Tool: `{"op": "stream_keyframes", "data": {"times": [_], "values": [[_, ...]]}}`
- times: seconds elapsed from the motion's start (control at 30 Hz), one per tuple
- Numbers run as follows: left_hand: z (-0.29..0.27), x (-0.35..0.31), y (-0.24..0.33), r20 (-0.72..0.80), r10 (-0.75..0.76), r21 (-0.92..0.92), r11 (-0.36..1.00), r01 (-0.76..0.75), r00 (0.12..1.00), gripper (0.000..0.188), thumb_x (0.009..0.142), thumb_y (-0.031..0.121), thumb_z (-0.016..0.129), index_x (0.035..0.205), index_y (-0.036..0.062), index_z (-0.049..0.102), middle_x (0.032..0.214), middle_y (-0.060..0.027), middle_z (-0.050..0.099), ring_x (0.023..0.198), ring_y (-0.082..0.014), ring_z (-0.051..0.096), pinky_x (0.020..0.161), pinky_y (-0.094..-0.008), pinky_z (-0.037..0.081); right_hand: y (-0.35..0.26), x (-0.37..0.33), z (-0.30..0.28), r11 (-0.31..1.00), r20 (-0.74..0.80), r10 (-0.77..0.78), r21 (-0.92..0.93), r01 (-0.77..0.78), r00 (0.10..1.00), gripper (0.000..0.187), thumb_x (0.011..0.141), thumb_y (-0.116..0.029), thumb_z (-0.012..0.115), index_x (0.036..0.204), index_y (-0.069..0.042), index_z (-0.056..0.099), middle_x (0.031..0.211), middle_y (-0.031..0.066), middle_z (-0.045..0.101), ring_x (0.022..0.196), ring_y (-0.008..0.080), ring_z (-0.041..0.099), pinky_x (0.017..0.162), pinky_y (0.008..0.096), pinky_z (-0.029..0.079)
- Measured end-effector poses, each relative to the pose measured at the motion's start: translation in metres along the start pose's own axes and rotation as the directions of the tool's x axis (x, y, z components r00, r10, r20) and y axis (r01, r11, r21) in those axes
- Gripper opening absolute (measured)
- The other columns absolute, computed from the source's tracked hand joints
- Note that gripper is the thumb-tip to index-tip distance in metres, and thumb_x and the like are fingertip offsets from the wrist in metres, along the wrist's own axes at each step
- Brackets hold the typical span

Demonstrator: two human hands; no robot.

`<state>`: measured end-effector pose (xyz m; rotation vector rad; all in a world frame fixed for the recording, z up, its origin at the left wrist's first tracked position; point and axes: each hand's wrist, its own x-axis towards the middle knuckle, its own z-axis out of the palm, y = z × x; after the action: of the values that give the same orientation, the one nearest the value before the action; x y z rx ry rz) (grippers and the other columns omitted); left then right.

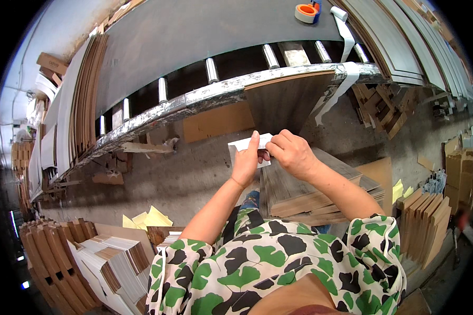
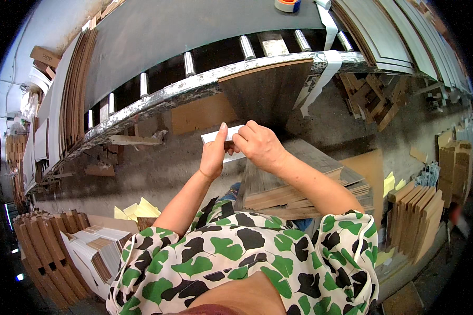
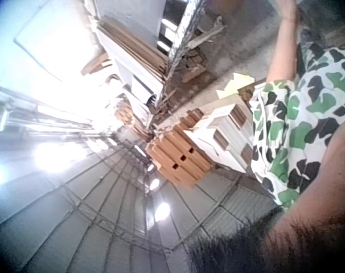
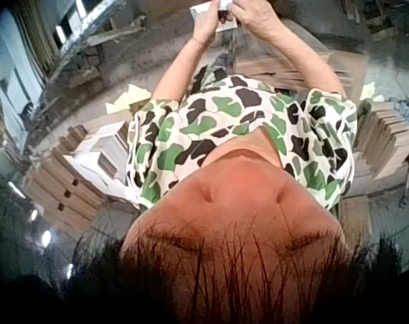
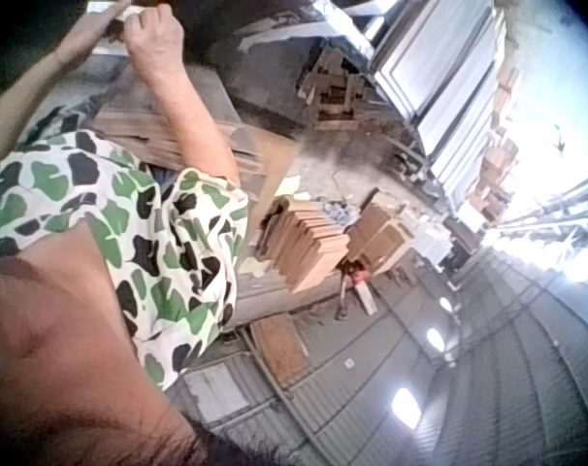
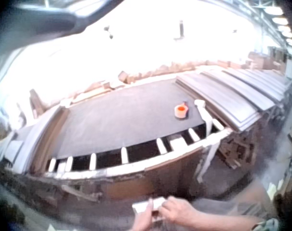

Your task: The person peels small white numbered labels from a sheet one by one and applies them to the end grain of stacked wooden boards, then unrolls a long strip of white tape and applies it along the side of a wooden panel.

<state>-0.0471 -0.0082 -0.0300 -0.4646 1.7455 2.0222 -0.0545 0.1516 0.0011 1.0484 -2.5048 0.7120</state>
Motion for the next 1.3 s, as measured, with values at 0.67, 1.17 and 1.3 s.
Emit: {"op": "stream_keyframes", "data": {"times": [0.67,1.17,1.3], "values": [[-0.001,0.127,-0.002,0.276,0.827,0.812,0.071,-0.579,0.489,0.041,0.094,0.029,0.045,0.116,-0.0032,0.055,0.114,-0.0227,0.056,0.106,-0.0405,0.051,0.093,-0.0446,0.037,0.21,-0.023,0.069,0.55,-0.433,0.813,0.353,-0.757,0.389,0.018,0.078,-0.019,0.066,0.086,-0.004,0.068,0.075,0.0113,0.063,0.069,0.022,0.062,0.067,0.0323,0.049],[-0.003,0.134,-0.002,0.28,0.832,0.856,0.009,-0.517,0.478,0.041,0.091,0.031,0.049,0.116,-0.0013,0.056,0.116,-0.0195,0.056,0.109,-0.0385,0.049,0.096,-0.0454,0.034,0.226,-0.033,0.008,0.484,-0.15,0.872,0.412,-0.772,0.466,0.017,0.078,-0.019,0.069,0.083,-0.004,0.065,0.073,0.0045,0.062,0.063,0.0143,0.057,0.06,0.028,0.046],[-0.002,0.126,-0.004,0.27,0.793,0.87,0.041,-0.491,0.545,0.045,0.094,0.036,0.043,0.119,-0.0009,0.054,0.12,-0.0203,0.054,0.11,-0.039,0.049,0.096,-0.0447,0.034,0.204,-0.031,-0.002,0.346,-0.037,0.905,0.642,-0.684,0.423,0.012,0.079,-0.012,0.068,0.087,-0.004,0.064,0.074,-0.002,0.061,0.065,0.0057,0.054,0.06,0.0221,0.045]]}}
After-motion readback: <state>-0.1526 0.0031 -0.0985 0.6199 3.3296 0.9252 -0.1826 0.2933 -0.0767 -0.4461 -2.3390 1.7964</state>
